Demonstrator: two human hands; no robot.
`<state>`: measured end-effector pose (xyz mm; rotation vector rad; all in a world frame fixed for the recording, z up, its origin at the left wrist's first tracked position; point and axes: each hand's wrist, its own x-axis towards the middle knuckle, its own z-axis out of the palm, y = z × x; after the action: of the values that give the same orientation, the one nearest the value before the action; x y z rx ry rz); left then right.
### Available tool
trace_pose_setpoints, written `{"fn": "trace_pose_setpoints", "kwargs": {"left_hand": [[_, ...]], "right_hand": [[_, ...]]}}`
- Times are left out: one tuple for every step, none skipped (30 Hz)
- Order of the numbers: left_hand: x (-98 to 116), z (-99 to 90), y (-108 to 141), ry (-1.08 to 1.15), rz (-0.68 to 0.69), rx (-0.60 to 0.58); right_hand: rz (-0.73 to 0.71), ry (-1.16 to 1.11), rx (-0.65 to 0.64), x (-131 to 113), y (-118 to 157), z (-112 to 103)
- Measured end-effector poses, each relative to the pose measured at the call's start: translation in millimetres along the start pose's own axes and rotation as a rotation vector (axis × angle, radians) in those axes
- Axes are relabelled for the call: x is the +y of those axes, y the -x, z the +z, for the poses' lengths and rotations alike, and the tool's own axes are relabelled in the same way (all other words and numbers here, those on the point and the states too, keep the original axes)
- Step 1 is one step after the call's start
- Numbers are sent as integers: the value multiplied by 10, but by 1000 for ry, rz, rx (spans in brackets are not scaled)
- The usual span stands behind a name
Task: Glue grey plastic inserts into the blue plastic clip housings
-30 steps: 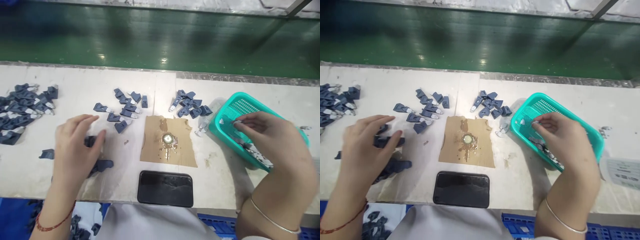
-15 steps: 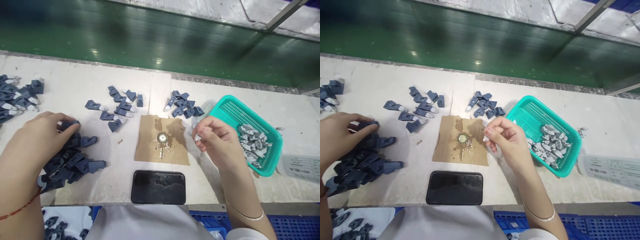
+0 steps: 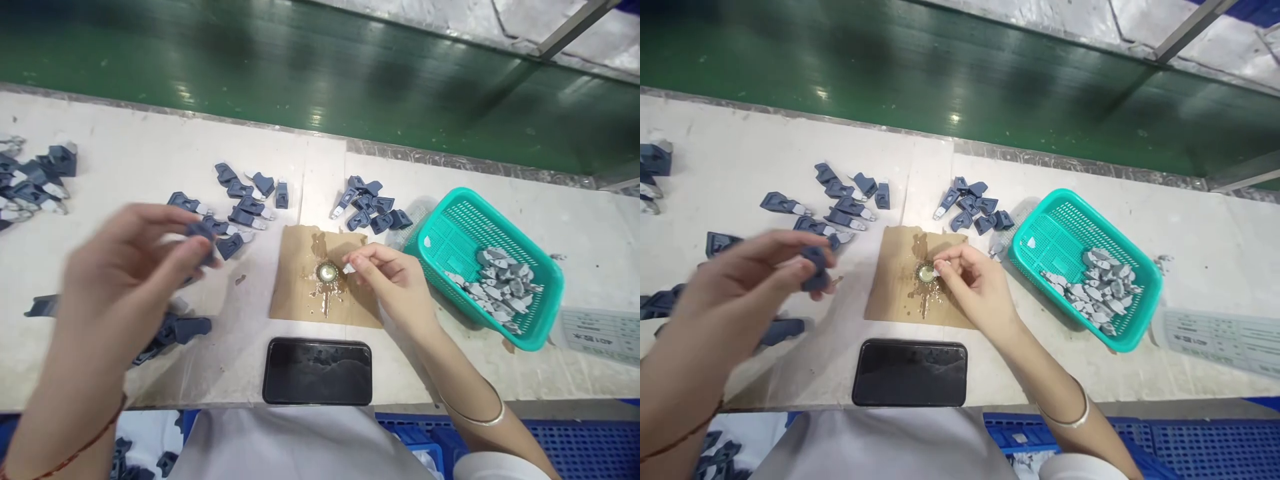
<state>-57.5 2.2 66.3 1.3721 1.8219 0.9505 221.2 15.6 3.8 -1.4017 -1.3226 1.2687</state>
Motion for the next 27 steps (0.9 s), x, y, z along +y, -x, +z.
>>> {"fn": "trace_pose_setpoints", "kwargs": {"left_hand": [[37, 99, 19, 105, -47, -85], [52, 193, 32, 205, -97, -185], [47, 280, 39, 293, -137, -288], [26, 358, 42, 363, -162, -375], [-3, 428, 44, 414, -178, -425], [-37, 490, 45, 453, -189, -450], [-70, 544, 47, 486, -200, -465], [-101, 592, 49, 517, -209, -479], [-130, 635, 51, 547, -217, -495], [-155, 672, 55, 577, -224, -513], [-178, 704, 59, 602, -225, -529], [-198, 732, 64, 621, -221, -542], [-216, 755, 69, 630, -215, -550], [-230, 773, 74, 631, -207, -555], [-241, 784, 80, 626, -199, -558], [-248, 790, 87, 618, -188, -561], [-251, 789, 95, 606, -178, -569], [-250, 785, 104, 590, -164, -579], [-248, 776, 114, 574, -143, -590], [-246, 766, 124, 559, -113, -600], [-245, 756, 133, 541, -74, -609], [-247, 748, 142, 518, -27, -616], [-252, 741, 149, 485, 23, -620], [-262, 737, 154, 441, 79, -623], [-275, 737, 157, 385, 140, -626], [-291, 739, 157, 321, 205, -628], [-308, 743, 156, 259, 274, -627]], "right_hand": [[-36, 78, -8, 8, 8, 4], [-78, 159, -18, 13, 14, 7], [-126, 239, -33, 15, 19, 9], [-184, 317, -54, 17, 20, 12], [-251, 393, -81, 19, 18, 14], [-327, 466, -110, 24, 11, 17], [-410, 535, -141, 31, 2, 19], [-493, 598, -171, 41, -9, 23], [-572, 659, -196, 53, -21, 26], [-641, 714, -213, 65, -33, 30], [-696, 763, -223, 77, -43, 32], [-733, 802, -226, 88, -51, 35], [-755, 827, -223, 95, -56, 37], [-764, 838, -218, 100, -59, 38], [-765, 835, -211, 103, -60, 39], [-761, 830, -206, 103, -60, 40], [-761, 827, -201, 102, -60, 41], [-763, 828, -200, 101, -58, 43], [-765, 830, -202, 99, -56, 44], [-759, 826, -206, 96, -52, 46], [-735, 802, -206, 93, -47, 48], [-687, 749, -197, 89, -41, 50], [-613, 663, -179, 84, -35, 51], [-522, 550, -151, 77, -28, 53], [-426, 423, -116, 69, -23, 56], [-337, 293, -84, 58, -20, 60], [-262, 173, -58, 46, -18, 65]]}}
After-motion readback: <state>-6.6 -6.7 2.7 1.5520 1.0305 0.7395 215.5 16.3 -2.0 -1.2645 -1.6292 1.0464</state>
